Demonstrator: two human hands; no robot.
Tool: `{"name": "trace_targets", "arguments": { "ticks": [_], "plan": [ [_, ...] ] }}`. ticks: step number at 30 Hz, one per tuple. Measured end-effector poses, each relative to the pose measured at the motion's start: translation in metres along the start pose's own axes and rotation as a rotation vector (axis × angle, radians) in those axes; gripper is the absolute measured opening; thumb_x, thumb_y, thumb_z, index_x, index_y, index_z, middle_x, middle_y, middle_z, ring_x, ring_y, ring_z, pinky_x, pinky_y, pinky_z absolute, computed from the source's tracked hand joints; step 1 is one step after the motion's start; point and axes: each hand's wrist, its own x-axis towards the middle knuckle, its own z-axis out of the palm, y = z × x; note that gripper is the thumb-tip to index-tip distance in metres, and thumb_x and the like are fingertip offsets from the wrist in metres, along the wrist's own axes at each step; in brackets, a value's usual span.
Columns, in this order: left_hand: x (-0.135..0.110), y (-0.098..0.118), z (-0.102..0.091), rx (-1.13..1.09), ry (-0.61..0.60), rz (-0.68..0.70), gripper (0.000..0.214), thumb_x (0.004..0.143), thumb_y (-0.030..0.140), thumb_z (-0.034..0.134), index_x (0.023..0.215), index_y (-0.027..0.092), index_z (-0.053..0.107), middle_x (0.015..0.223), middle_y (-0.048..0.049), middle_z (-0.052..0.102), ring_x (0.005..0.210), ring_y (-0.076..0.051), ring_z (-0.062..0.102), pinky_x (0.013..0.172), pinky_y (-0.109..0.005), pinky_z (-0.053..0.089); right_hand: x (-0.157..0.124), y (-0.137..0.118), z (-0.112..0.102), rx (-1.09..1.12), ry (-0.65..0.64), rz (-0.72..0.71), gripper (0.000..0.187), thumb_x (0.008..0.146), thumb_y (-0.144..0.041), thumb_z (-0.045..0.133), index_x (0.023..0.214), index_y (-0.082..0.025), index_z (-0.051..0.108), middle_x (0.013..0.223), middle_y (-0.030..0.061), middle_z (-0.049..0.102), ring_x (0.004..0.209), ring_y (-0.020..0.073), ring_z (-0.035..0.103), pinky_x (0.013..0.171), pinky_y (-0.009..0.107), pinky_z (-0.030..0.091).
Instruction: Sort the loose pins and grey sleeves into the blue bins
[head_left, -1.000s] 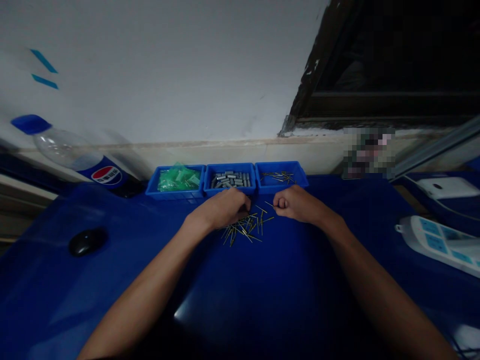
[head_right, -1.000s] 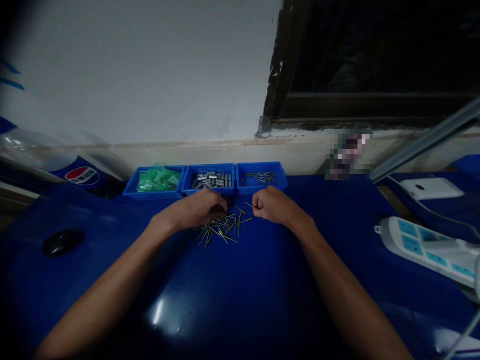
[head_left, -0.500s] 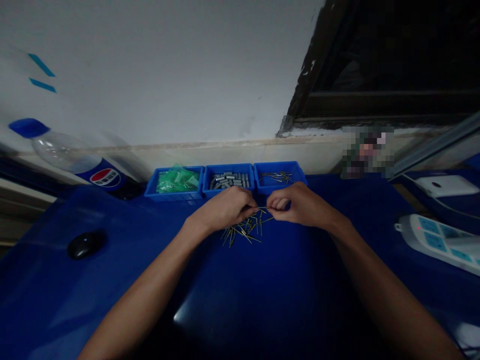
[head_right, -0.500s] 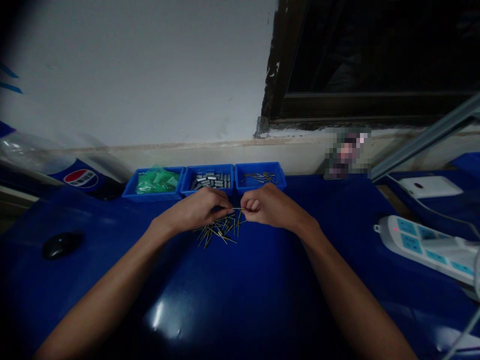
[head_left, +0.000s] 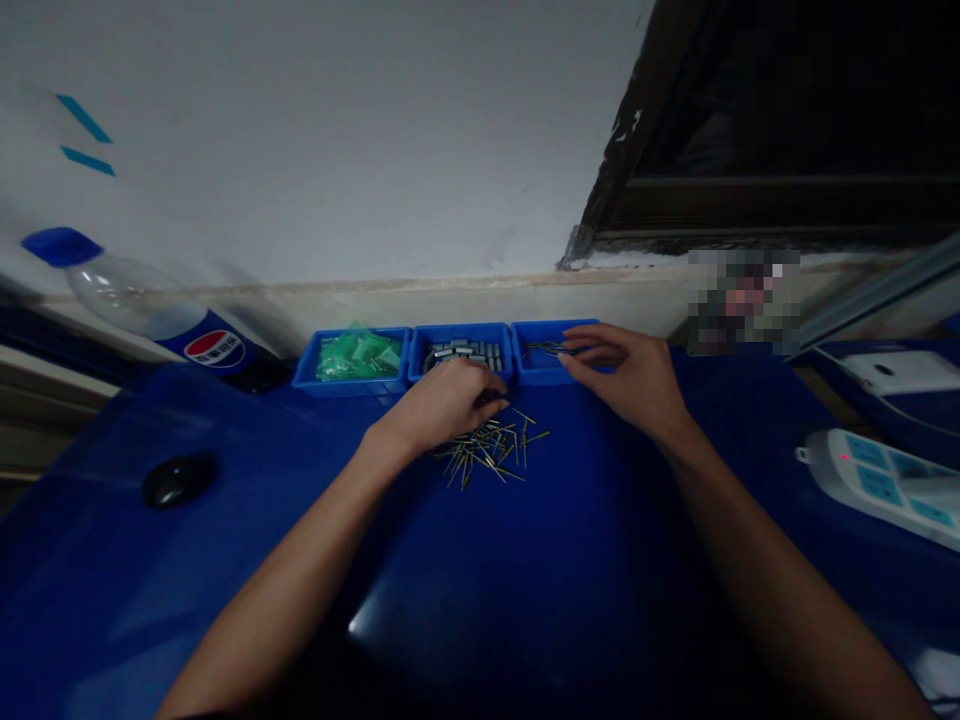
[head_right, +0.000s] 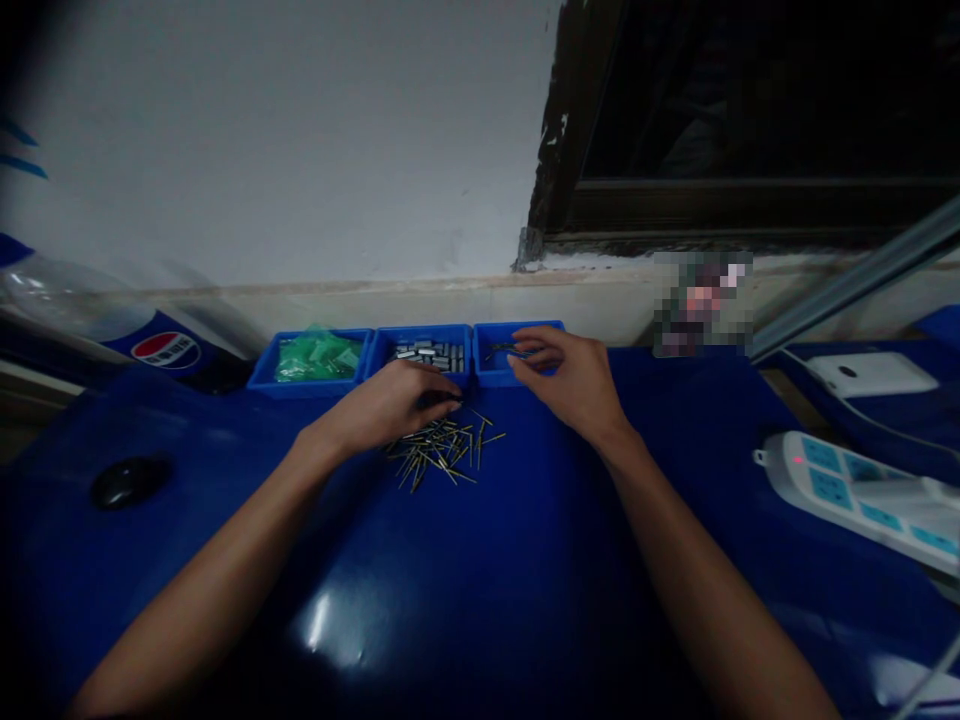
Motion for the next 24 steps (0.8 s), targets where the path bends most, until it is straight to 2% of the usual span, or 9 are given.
{"name": "trace_targets", "arguments": {
  "ticks": [2,4,7,9,15,19,24],
  "plan": [
    [0.0,-0.002,0.0,-0.019,0.006,0.007,0.024,0.1,0.026,0.061,0.113,0.018,0.079,0.098,-0.0105,0.078,0.093,-0.023,0.073,0.088,-0.038,0.055,-0.001,0.0,0.001,-0.081,-0.071,-0.014,0.017,0.084,-0.033,0.076,0.097,-0.022,0.079,0.09,0.0056,0.081,0.073,0.021,0.074,0.069,0.036,0.06],
    [0.0,-0.002,-0.001,-0.021,0.0,0.007,0.024,0.099,0.025,0.061,0.114,0.018,0.079,0.098,-0.0106,0.078,0.093,-0.023,0.074,0.088,-0.038,0.055,-0.004,0.002,0.004,-0.142,-0.253,-0.028,0.008,0.082,-0.028,0.075,0.087,-0.023,0.078,0.082,0.0034,0.079,0.068,0.0184,0.07,0.065,0.033,0.056],
    [0.0,0.0,-0.001,-0.009,-0.011,0.011,0.024,0.1,0.025,0.061,0.114,0.017,0.079,0.098,-0.0115,0.079,0.093,-0.024,0.074,0.086,-0.038,0.055,-0.008,0.008,0.013,-0.166,-0.518,-0.022,0.005,0.081,-0.022,0.075,0.085,-0.022,0.076,0.077,0.0019,0.077,0.068,0.0166,0.067,0.064,0.032,0.052],
    [0.001,0.001,0.0,0.004,-0.016,0.018,0.024,0.1,0.025,0.06,0.113,0.016,0.079,0.098,-0.0119,0.079,0.092,-0.024,0.074,0.085,-0.038,0.055,-0.01,0.014,0.02,-0.156,-0.603,-0.023,0.007,0.079,-0.02,0.075,0.086,-0.021,0.076,0.078,0.0016,0.076,0.069,0.0159,0.066,0.064,0.031,0.051],
    [0.0,0.002,0.004,0.006,-0.029,0.016,0.024,0.099,0.022,0.06,0.113,0.015,0.078,0.101,-0.0132,0.079,0.094,-0.024,0.074,0.086,-0.038,0.054,-0.012,0.027,0.03,-0.146,-0.628,-0.002,0.005,0.08,-0.016,0.07,0.082,-0.019,0.073,0.073,0.0016,0.073,0.068,0.016,0.066,0.065,0.031,0.052],
    [0.001,0.002,0.008,-0.025,-0.046,0.035,0.023,0.098,0.02,0.061,0.113,0.015,0.078,0.102,-0.0132,0.079,0.094,-0.023,0.074,0.087,-0.036,0.054,-0.01,0.028,0.028,-0.129,-0.616,-0.001,0.003,0.08,-0.019,0.071,0.08,-0.019,0.074,0.074,0.0031,0.076,0.07,0.0184,0.071,0.068,0.033,0.055],
    [0.002,0.005,0.011,0.005,-0.078,0.04,0.027,0.098,0.018,0.062,0.121,0.012,0.076,0.113,-0.0159,0.078,0.104,-0.025,0.074,0.091,-0.037,0.055,-0.008,0.021,0.021,-0.022,-0.579,0.044,0.007,0.082,-0.027,0.073,0.081,-0.02,0.076,0.079,0.0041,0.079,0.076,0.0205,0.075,0.076,0.036,0.059]
  ]
}}
